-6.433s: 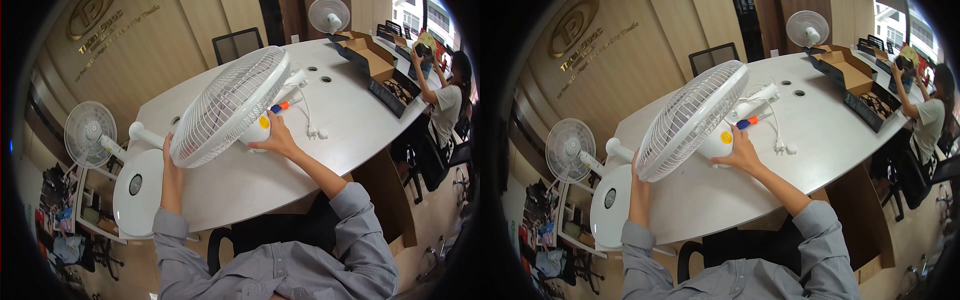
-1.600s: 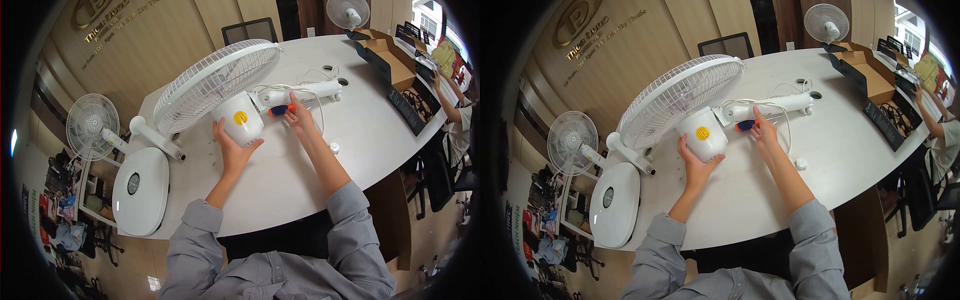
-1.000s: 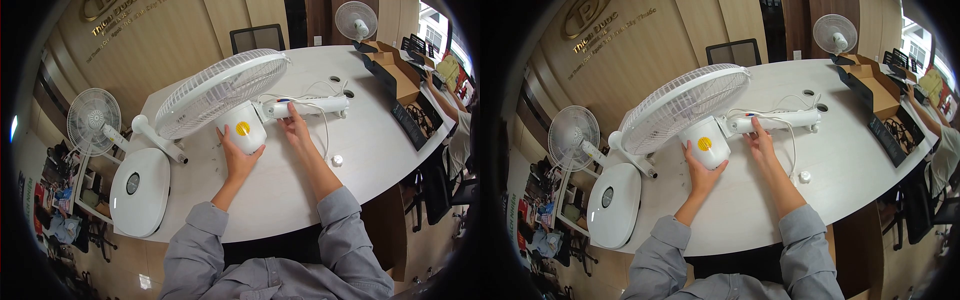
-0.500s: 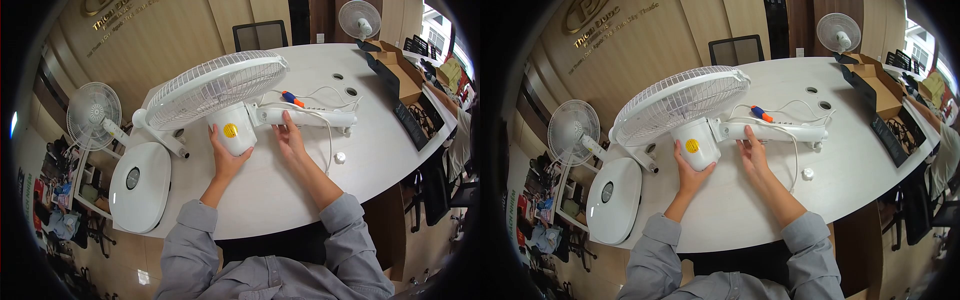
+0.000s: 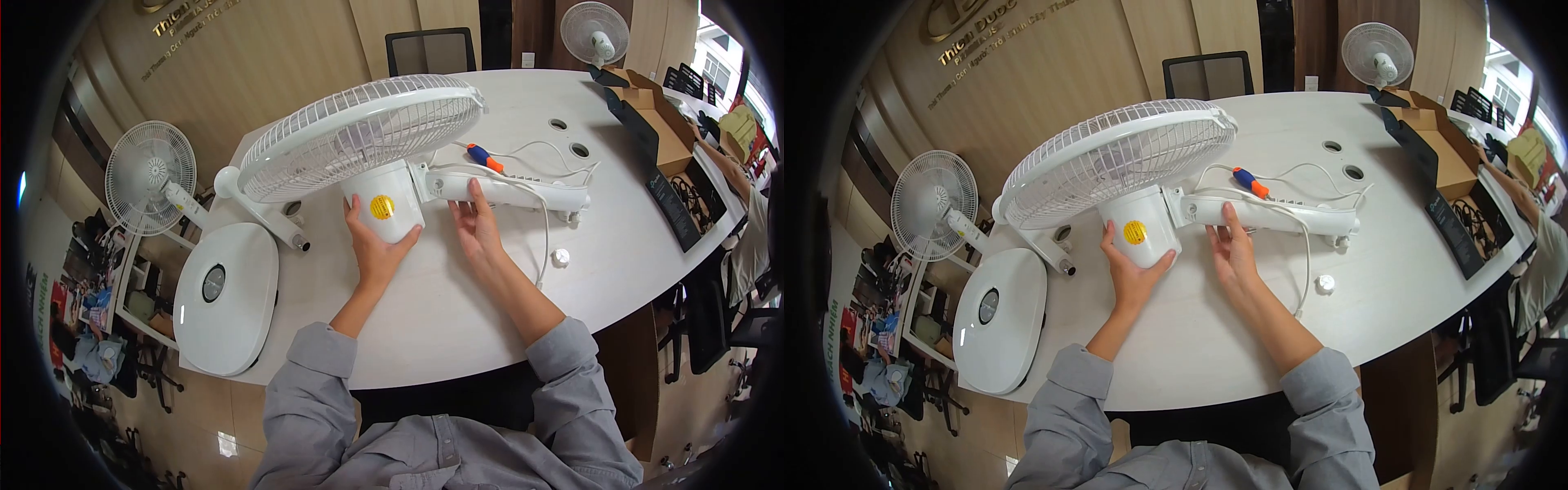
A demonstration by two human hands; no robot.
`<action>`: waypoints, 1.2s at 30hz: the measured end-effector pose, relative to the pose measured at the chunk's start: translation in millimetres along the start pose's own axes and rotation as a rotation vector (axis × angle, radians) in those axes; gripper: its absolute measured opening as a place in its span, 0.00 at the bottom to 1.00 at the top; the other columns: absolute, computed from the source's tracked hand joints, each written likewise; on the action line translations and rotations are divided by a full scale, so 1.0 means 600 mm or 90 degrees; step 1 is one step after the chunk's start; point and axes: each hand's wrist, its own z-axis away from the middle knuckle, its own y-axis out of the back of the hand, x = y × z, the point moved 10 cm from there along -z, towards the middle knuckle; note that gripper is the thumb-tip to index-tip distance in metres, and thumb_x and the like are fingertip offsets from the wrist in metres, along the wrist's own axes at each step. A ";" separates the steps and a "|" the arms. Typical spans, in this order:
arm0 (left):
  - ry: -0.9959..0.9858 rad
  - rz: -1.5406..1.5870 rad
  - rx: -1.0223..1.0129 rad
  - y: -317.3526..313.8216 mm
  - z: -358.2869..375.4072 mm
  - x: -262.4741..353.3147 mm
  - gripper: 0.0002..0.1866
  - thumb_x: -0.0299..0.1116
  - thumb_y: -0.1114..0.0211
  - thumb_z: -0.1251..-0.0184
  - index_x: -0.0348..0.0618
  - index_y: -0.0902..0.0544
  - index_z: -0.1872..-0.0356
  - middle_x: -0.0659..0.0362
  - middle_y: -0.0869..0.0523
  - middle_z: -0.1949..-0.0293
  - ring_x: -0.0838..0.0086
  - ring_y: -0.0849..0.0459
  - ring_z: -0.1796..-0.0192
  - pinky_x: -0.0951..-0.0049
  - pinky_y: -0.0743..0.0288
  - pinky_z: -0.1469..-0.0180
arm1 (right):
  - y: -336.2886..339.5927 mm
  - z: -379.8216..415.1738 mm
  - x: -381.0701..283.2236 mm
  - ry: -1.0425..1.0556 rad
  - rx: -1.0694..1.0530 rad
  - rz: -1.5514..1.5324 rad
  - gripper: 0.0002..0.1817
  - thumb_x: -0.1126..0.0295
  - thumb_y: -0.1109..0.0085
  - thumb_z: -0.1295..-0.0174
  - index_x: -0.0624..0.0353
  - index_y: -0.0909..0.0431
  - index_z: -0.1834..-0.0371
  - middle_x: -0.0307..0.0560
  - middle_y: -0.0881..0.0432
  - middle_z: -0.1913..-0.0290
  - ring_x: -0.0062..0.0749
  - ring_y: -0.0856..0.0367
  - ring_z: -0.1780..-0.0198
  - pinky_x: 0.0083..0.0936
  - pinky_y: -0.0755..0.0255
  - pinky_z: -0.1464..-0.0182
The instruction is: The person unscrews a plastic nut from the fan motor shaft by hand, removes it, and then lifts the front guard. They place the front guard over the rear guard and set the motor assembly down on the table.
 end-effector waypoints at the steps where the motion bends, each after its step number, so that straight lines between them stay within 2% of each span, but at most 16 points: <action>1: 0.012 0.006 0.008 0.001 -0.001 -0.002 0.68 0.41 0.09 0.49 0.35 0.54 0.18 0.25 0.51 0.17 0.35 0.50 0.13 0.45 0.45 0.15 | -0.003 -0.001 -0.001 0.005 -0.011 0.000 0.42 0.62 0.16 0.38 0.55 0.36 0.27 0.40 0.27 0.30 0.30 0.27 0.27 0.38 0.36 0.14; 4: 0.040 0.016 -0.006 0.003 -0.004 -0.011 0.67 0.42 0.09 0.49 0.34 0.53 0.18 0.25 0.51 0.17 0.35 0.49 0.13 0.47 0.48 0.14 | -0.001 -0.001 0.002 0.008 -0.023 0.010 0.42 0.62 0.16 0.37 0.55 0.36 0.27 0.40 0.27 0.30 0.30 0.27 0.26 0.38 0.36 0.14; 7: 0.017 0.042 -0.005 0.009 -0.004 0.000 0.66 0.43 0.09 0.48 0.33 0.52 0.19 0.25 0.51 0.17 0.35 0.50 0.13 0.46 0.49 0.14 | 0.003 0.003 0.002 0.007 -0.011 0.030 0.41 0.61 0.17 0.37 0.54 0.36 0.27 0.39 0.27 0.30 0.29 0.27 0.26 0.37 0.34 0.15; 13: -0.086 -0.063 0.034 0.020 0.000 0.041 0.65 0.44 0.10 0.48 0.36 0.49 0.18 0.25 0.52 0.17 0.35 0.49 0.14 0.37 0.48 0.17 | 0.004 0.005 -0.006 0.021 -0.005 0.084 0.40 0.56 0.19 0.34 0.54 0.35 0.27 0.40 0.27 0.29 0.32 0.27 0.27 0.39 0.30 0.19; 16: -0.240 -0.177 0.062 0.029 0.000 0.101 0.56 0.41 0.11 0.48 0.40 0.37 0.21 0.35 0.42 0.18 0.39 0.42 0.16 0.42 0.43 0.18 | 0.001 0.021 0.006 -0.004 -0.029 0.126 0.39 0.51 0.23 0.31 0.54 0.35 0.27 0.42 0.28 0.28 0.36 0.27 0.26 0.42 0.29 0.21; 18: -0.310 -0.247 0.013 0.013 -0.007 0.136 0.46 0.40 0.13 0.46 0.41 0.28 0.27 0.41 0.33 0.22 0.41 0.38 0.18 0.42 0.41 0.20 | -0.005 0.034 0.019 -0.015 -0.051 0.151 0.36 0.47 0.28 0.28 0.54 0.35 0.28 0.46 0.29 0.27 0.39 0.27 0.26 0.45 0.27 0.22; 22: -0.399 -0.251 -0.115 -0.035 -0.032 0.166 0.32 0.36 0.18 0.43 0.42 0.17 0.36 0.52 0.20 0.32 0.45 0.32 0.21 0.42 0.37 0.22 | 0.021 0.079 0.053 -0.089 -0.020 0.140 0.30 0.45 0.46 0.18 0.55 0.35 0.28 0.54 0.24 0.32 0.41 0.20 0.33 0.46 0.21 0.30; 24: -0.413 -0.258 -0.117 -0.050 -0.047 0.178 0.33 0.34 0.18 0.43 0.41 0.18 0.35 0.53 0.18 0.34 0.49 0.28 0.24 0.45 0.35 0.23 | 0.033 0.096 0.076 -0.172 -0.032 0.181 0.27 0.45 0.54 0.14 0.56 0.36 0.27 0.57 0.20 0.35 0.41 0.15 0.38 0.46 0.17 0.35; 25: -0.408 -0.261 -0.134 -0.060 -0.056 0.178 0.33 0.34 0.18 0.44 0.41 0.18 0.35 0.54 0.18 0.35 0.51 0.28 0.24 0.46 0.34 0.23 | 0.035 0.102 0.082 -0.196 -0.037 0.230 0.24 0.50 0.57 0.12 0.56 0.34 0.28 0.54 0.17 0.44 0.36 0.12 0.48 0.39 0.14 0.43; 28: -0.414 -0.290 -0.185 -0.087 -0.066 0.176 0.33 0.32 0.18 0.44 0.40 0.17 0.34 0.54 0.16 0.36 0.55 0.25 0.26 0.48 0.34 0.22 | 0.018 0.097 0.088 -0.195 -0.086 0.422 0.21 0.54 0.54 0.12 0.59 0.26 0.32 0.47 0.18 0.50 0.28 0.14 0.58 0.29 0.15 0.54; 31: -0.438 -0.304 -0.218 -0.099 -0.068 0.171 0.33 0.31 0.19 0.43 0.40 0.17 0.34 0.55 0.15 0.38 0.57 0.22 0.29 0.49 0.34 0.22 | -0.009 0.076 0.067 -0.160 -0.086 0.597 0.19 0.59 0.51 0.13 0.62 0.21 0.33 0.41 0.22 0.54 0.23 0.18 0.66 0.23 0.19 0.62; 34: -0.441 -0.298 -0.231 -0.101 -0.065 0.170 0.32 0.30 0.20 0.42 0.41 0.17 0.34 0.56 0.14 0.39 0.58 0.21 0.30 0.49 0.35 0.21 | -0.011 0.055 0.052 -0.163 -0.087 0.677 0.19 0.63 0.48 0.14 0.65 0.20 0.32 0.40 0.24 0.55 0.22 0.21 0.70 0.23 0.20 0.65; 36: -0.437 -0.294 -0.231 -0.100 -0.069 0.172 0.31 0.30 0.21 0.42 0.41 0.16 0.34 0.56 0.14 0.39 0.59 0.20 0.31 0.49 0.35 0.21 | -0.001 0.045 0.058 -0.150 -0.052 0.585 0.20 0.64 0.48 0.14 0.65 0.22 0.29 0.41 0.23 0.54 0.22 0.20 0.68 0.21 0.20 0.64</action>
